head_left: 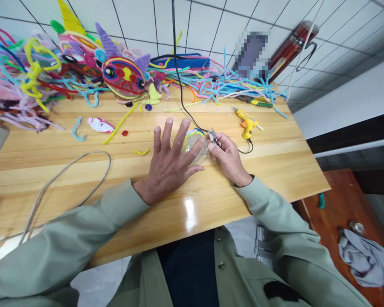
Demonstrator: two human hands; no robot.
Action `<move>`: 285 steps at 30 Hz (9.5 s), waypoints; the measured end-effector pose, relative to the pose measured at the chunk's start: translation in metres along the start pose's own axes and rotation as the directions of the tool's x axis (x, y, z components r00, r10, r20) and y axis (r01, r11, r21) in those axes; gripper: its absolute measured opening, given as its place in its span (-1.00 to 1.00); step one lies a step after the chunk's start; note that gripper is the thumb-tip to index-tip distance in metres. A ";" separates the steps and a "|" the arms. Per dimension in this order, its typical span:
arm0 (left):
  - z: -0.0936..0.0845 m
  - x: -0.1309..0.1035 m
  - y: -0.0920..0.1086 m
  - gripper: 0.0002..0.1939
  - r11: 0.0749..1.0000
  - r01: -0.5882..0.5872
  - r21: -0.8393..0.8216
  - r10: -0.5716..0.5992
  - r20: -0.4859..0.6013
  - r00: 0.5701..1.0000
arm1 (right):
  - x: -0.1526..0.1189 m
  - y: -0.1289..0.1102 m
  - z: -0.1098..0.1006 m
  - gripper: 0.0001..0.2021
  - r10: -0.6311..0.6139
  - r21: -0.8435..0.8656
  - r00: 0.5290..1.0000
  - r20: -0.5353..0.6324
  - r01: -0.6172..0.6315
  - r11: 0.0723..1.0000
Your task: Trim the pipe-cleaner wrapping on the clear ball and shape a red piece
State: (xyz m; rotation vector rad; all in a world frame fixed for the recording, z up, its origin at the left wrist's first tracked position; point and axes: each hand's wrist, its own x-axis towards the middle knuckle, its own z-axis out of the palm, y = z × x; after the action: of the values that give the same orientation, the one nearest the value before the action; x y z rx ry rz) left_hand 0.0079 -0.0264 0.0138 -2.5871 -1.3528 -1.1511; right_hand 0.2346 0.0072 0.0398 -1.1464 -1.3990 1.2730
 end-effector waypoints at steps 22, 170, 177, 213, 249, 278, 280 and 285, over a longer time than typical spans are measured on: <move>0.004 0.000 -0.017 -0.19 0.959 -0.050 -0.278 0.025 -0.094 0.995 | -0.002 0.003 -0.001 -0.53 0.002 0.053 0.999 -0.047 0.000 0.999; 0.010 0.006 -0.031 -0.37 0.912 0.065 -0.405 -0.154 -0.191 0.969 | -0.020 0.001 0.034 -0.40 0.176 0.256 0.973 0.151 -0.210 0.943; 0.017 0.004 -0.038 -0.02 0.909 0.083 -0.409 -0.153 -0.143 0.978 | -0.021 -0.006 0.023 -0.58 -0.076 -0.082 0.995 -0.067 0.071 0.994; 0.025 0.002 -0.021 -0.17 0.954 0.056 -0.295 -0.111 -0.171 0.979 | -0.034 -0.014 0.031 -0.87 -0.368 -0.500 0.930 -0.001 0.319 0.805; 0.018 0.001 -0.018 0.01 0.959 0.045 -0.280 -0.098 -0.176 0.979 | -0.028 0.000 0.022 -0.89 -0.483 -0.482 0.875 0.039 0.440 0.758; 0.012 0.001 -0.028 -0.22 0.918 0.092 -0.386 -0.162 -0.151 0.975 | -0.017 0.003 0.016 -0.45 0.124 0.166 0.965 0.232 -0.165 0.972; 0.011 0.001 -0.028 -0.24 0.915 0.091 -0.392 -0.162 -0.152 0.975 | -0.018 0.002 0.019 -0.45 0.118 0.182 0.970 0.211 -0.157 0.971; 0.007 0.001 -0.027 -0.29 0.923 0.142 -0.357 -0.191 -0.106 0.976 | -0.021 0.001 0.028 -0.45 0.128 0.223 0.977 0.169 -0.164 0.961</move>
State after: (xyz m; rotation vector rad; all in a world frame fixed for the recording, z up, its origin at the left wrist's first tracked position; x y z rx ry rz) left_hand -0.0069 -0.0061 0.0012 -2.5825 -1.4822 -1.7077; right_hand 0.2110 -0.0185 0.0359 -1.0208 -1.2482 1.6158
